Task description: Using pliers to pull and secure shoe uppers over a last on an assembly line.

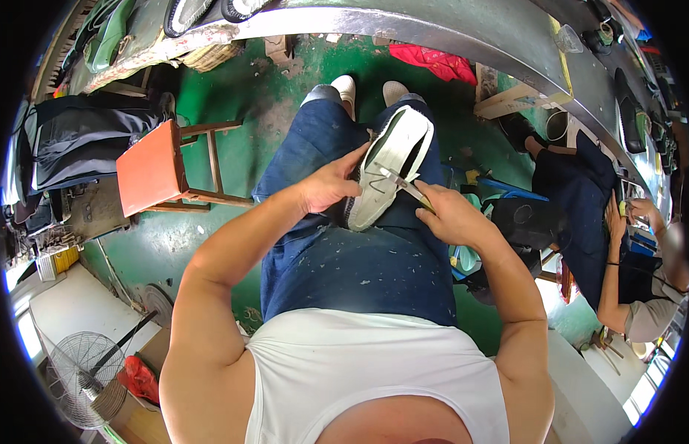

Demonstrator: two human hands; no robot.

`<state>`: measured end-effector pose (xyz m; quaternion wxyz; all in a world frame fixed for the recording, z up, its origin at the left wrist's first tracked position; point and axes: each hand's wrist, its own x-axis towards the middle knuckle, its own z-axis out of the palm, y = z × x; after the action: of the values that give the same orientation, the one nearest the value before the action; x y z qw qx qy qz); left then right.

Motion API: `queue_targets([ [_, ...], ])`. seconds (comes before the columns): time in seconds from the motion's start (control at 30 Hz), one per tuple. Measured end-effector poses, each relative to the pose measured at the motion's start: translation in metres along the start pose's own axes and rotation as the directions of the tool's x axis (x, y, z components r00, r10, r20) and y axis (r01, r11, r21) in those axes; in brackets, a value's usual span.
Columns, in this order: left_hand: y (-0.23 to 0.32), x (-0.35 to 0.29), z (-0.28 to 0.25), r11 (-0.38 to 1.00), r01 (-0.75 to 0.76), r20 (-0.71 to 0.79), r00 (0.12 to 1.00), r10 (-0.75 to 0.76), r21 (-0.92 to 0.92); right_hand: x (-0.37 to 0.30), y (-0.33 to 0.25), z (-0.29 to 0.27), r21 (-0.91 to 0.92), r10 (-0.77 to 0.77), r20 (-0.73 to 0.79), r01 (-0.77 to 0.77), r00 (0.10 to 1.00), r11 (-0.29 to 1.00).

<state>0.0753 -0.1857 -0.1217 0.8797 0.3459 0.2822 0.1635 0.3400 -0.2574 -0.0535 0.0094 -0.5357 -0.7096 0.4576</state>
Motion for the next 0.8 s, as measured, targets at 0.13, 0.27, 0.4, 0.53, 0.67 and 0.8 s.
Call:
queue_targets([
  [0.13, -0.023, -0.003, 0.0, 0.997, -0.04, -0.109, 0.993, 0.048, 0.072, 0.005, 0.006, 0.011, -0.187, -0.164, -0.153, 0.134, 0.975, 0.973],
  [0.27, -0.017, -0.007, 0.009, 0.992, -0.044, -0.134, 0.989, 0.059, 0.115, 0.018, -0.036, -0.021, -0.428, -0.056, -0.005, 0.049, 0.998, 0.902],
  [0.4, -0.019, -0.004, 0.009, 0.961, -0.024, -0.089, 0.996, -0.001, -0.277, 0.026, -0.04, -0.033, -0.347, 0.003, 0.327, 0.117, 0.945, 0.931],
  [0.53, -0.033, 0.009, 0.01, 0.951, -0.015, -0.332, 0.939, -0.093, -0.308, 0.025, -0.024, 0.004, -0.295, -0.044, 0.241, 0.116, 0.97, 0.948],
  [0.67, -0.028, 0.019, 0.014, 0.989, 0.043, -0.532, 0.839, -0.113, -0.142, 0.03, -0.018, 0.024, -0.365, -0.089, 0.13, 0.131, 0.988, 0.922],
  [0.8, -0.042, 0.028, 0.005, 0.997, -0.044, -0.546, 0.837, -0.001, -0.069, 0.027, -0.02, 0.011, -0.219, -0.07, 0.088, 0.088, 0.994, 0.972],
])
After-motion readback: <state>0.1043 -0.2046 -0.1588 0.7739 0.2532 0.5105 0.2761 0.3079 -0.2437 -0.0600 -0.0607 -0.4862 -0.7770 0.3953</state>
